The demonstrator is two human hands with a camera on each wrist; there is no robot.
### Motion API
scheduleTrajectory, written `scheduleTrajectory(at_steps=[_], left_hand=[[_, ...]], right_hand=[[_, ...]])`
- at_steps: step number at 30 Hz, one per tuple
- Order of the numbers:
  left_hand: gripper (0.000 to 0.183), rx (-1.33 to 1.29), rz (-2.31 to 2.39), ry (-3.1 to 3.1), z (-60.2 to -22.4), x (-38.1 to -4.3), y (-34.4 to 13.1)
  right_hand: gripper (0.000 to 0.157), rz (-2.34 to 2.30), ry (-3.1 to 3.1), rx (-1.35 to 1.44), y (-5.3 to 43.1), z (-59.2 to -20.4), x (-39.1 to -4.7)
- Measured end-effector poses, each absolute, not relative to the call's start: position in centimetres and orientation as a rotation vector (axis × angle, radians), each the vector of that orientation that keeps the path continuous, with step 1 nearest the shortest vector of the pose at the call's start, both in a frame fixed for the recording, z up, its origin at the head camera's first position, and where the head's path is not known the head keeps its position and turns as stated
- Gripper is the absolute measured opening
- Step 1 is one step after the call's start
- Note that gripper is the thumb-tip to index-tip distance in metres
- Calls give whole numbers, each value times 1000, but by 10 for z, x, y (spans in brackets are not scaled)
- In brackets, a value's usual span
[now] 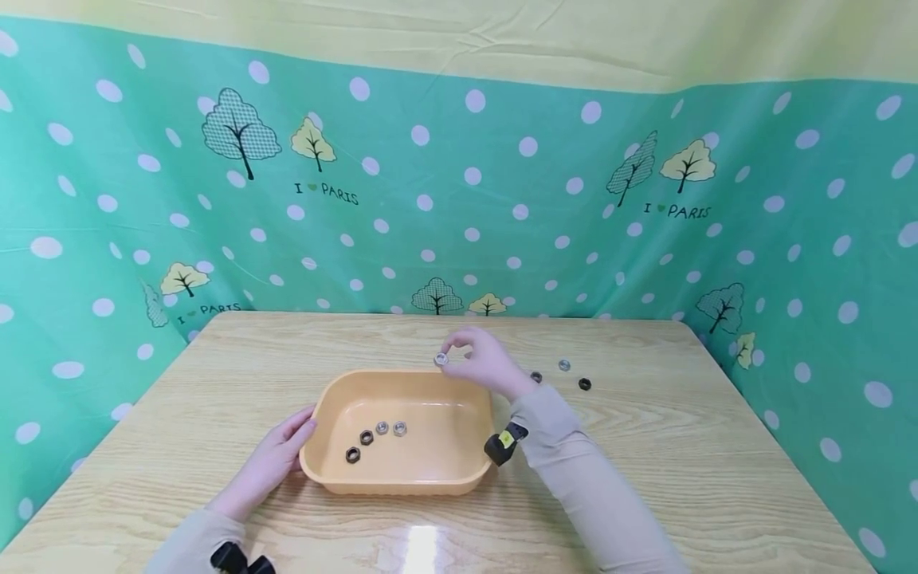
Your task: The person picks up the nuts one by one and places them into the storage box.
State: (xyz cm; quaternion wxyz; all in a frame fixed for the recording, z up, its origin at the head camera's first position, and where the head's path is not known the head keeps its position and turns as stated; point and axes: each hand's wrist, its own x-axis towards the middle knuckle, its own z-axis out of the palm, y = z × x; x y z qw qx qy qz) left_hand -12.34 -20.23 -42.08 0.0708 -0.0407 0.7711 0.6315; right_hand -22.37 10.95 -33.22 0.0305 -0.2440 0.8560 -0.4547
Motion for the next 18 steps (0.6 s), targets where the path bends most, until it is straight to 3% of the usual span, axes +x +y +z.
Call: scheduleTrajectory(at_steps=[18], left_hand=[[51, -127, 1909, 2322, -421, -123, -202]], right_hand=[[14, -1431, 2531, -849, 77, -327, -229]])
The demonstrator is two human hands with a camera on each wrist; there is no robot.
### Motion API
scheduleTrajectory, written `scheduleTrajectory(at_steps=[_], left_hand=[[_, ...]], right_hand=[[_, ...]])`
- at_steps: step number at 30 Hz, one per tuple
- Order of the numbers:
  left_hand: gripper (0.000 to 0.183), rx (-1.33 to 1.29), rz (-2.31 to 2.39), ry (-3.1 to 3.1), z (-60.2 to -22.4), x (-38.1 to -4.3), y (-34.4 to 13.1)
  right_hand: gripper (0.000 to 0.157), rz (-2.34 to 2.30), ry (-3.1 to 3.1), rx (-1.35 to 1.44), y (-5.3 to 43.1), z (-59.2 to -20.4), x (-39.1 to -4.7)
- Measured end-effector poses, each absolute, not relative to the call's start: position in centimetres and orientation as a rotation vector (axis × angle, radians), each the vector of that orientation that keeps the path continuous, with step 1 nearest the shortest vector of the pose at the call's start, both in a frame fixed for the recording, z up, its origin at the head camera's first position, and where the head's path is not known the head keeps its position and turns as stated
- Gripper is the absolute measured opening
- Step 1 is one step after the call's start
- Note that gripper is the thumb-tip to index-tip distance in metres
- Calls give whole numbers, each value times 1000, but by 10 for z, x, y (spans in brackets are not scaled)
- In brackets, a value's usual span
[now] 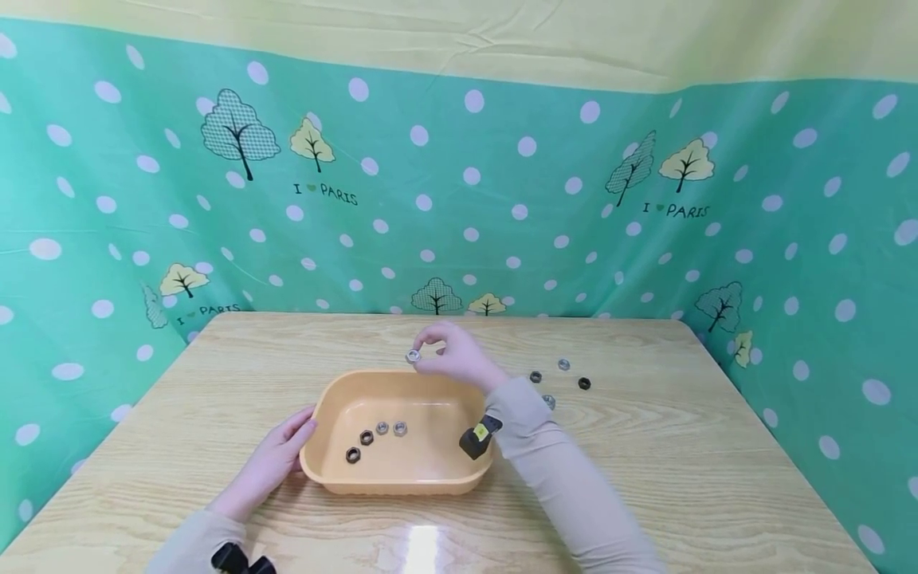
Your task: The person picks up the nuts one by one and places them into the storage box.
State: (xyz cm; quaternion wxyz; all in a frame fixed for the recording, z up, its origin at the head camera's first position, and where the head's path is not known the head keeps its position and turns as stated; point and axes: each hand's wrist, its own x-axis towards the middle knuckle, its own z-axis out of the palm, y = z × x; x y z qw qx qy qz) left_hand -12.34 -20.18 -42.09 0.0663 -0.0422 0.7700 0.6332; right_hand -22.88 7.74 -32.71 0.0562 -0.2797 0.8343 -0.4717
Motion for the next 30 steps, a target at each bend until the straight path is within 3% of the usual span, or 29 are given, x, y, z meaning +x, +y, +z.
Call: scheduleTrajectory(at_steps=[30], left_hand=[[50, -147, 1911, 2345, -421, -121, -200]], right_hand=[[21, -1534, 2108, -1100, 21, -357, -244]])
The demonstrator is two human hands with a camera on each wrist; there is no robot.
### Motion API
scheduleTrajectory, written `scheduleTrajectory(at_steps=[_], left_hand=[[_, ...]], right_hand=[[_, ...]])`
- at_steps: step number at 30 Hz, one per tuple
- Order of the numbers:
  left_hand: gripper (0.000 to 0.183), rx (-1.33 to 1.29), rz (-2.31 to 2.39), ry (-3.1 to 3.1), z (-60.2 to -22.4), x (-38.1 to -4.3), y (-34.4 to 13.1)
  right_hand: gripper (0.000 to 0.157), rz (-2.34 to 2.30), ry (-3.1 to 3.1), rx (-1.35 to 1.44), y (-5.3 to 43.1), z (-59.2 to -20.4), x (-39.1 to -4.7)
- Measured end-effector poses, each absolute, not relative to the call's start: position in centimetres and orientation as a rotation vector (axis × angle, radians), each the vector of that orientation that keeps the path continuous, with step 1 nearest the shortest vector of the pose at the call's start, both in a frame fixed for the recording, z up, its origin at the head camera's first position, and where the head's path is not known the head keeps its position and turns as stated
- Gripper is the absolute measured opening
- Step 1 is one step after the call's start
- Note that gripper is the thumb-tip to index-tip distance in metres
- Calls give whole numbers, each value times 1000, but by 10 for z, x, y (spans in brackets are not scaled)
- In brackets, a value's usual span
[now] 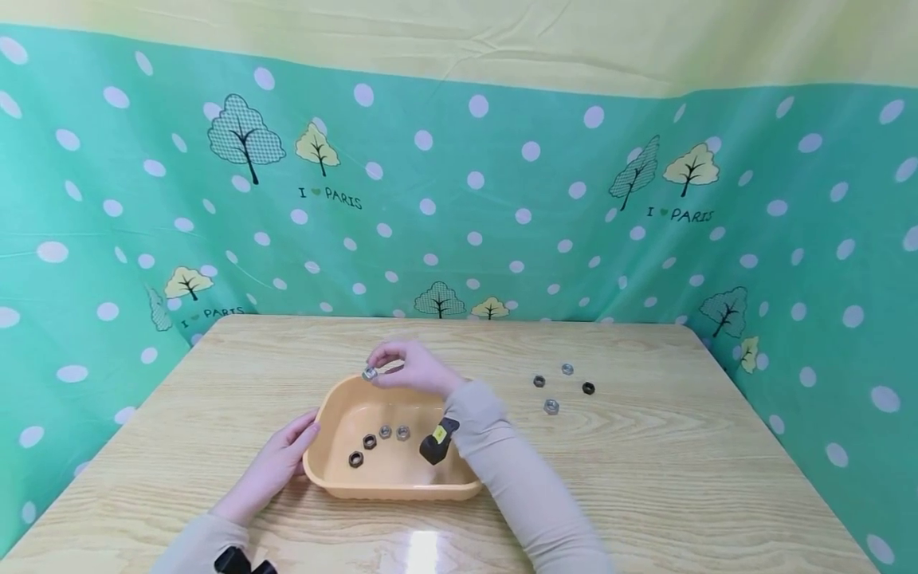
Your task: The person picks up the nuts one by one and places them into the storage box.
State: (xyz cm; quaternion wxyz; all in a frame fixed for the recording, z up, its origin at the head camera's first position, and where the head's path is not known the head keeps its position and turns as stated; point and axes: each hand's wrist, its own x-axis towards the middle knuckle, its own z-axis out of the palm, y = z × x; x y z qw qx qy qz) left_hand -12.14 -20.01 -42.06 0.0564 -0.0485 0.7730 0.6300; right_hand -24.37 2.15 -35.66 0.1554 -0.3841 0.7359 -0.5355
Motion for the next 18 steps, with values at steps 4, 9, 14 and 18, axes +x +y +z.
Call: scheduleTrajectory(at_steps=[4, 9, 14, 18], left_hand=[[50, -147, 1923, 2333, -419, -121, -199], [53, -118, 1895, 2364, -418, -123, -199], [52, -129, 1890, 2358, -418, -123, -200], [51, -148, 1880, 2352, -421, -124, -200]], right_hand=[[21, -1507, 2066, -1131, 21, -361, -243], [20, -1459, 2038, -1128, 21, -366, -241], [21, -1314, 2019, -1147, 19, -372, -241], [20, -1279, 2008, -1150, 19, -377, -240]])
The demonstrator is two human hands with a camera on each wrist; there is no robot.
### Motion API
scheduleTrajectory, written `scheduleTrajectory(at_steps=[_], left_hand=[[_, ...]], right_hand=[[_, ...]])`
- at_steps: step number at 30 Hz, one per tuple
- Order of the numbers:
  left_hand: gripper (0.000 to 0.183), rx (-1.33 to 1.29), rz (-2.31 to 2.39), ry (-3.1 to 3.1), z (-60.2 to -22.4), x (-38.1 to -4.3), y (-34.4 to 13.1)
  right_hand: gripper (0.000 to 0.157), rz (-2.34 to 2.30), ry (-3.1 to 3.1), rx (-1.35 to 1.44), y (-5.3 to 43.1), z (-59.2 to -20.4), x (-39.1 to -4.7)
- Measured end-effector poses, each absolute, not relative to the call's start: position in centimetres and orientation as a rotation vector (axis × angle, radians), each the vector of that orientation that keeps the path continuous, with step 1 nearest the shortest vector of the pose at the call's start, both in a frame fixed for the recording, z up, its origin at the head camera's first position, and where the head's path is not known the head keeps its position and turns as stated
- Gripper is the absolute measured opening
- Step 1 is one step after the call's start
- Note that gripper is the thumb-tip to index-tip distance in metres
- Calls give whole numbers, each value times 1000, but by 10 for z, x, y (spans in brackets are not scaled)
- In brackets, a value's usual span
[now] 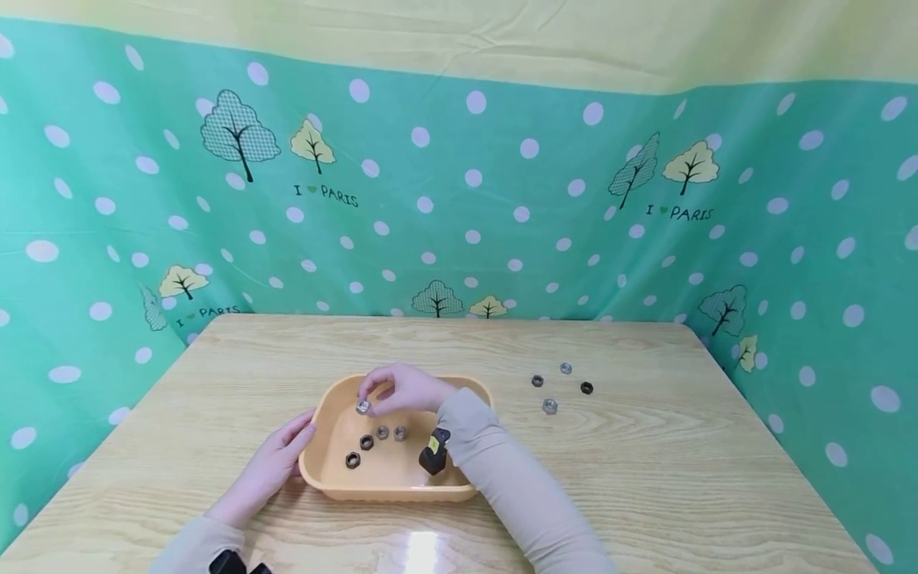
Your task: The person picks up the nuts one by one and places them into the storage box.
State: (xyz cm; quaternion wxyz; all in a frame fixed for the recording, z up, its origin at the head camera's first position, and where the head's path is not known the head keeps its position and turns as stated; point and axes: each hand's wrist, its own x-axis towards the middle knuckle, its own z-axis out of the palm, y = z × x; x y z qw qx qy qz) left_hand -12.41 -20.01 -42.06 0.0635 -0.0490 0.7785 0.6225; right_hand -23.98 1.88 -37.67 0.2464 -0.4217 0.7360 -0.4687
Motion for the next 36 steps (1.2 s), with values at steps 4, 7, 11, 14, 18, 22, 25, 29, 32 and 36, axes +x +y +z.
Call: scheduleTrajectory(at_steps=[4, 7, 11, 14, 18, 22, 25, 29, 32, 36], left_hand=[[50, -156, 1878, 2350, -421, -124, -199], [51, -143, 1879, 2353, -421, -123, -199], [53, -125, 1877, 2351, -422, -122, -200], [53, -143, 1875, 2352, -423, -122, -200], [51, -167, 1877, 2355, -424, -122, -201], [51, -152, 1881, 2357, -423, -123, -202], [52, -133, 1872, 2361, -422, -123, -202], [52, -124, 1868, 2359, -420, -124, -202], [51, -127, 1875, 2355, -419, -124, -202], [51, -131, 1881, 2354, -420, -124, -201]], right_hand=[[20, -1253, 2001, -1145, 19, -379, -238], [19, -1233, 2005, -1140, 19, -380, -237], [18, -1195, 2011, -1135, 19, -382, -235], [17, -1145, 2007, -1132, 17, -386, -236], [17, -1093, 2001, -1127, 17, -388, -236], [16, -1059, 2010, -1125, 17, -388, -235], [16, -1009, 2035, -1133, 16, -388, -234], [17, -934, 2072, -1164, 16, -386, -232], [18, -883, 2094, -1183, 16, -385, -230], [19, -817, 2123, -1192, 15, -386, -228]])
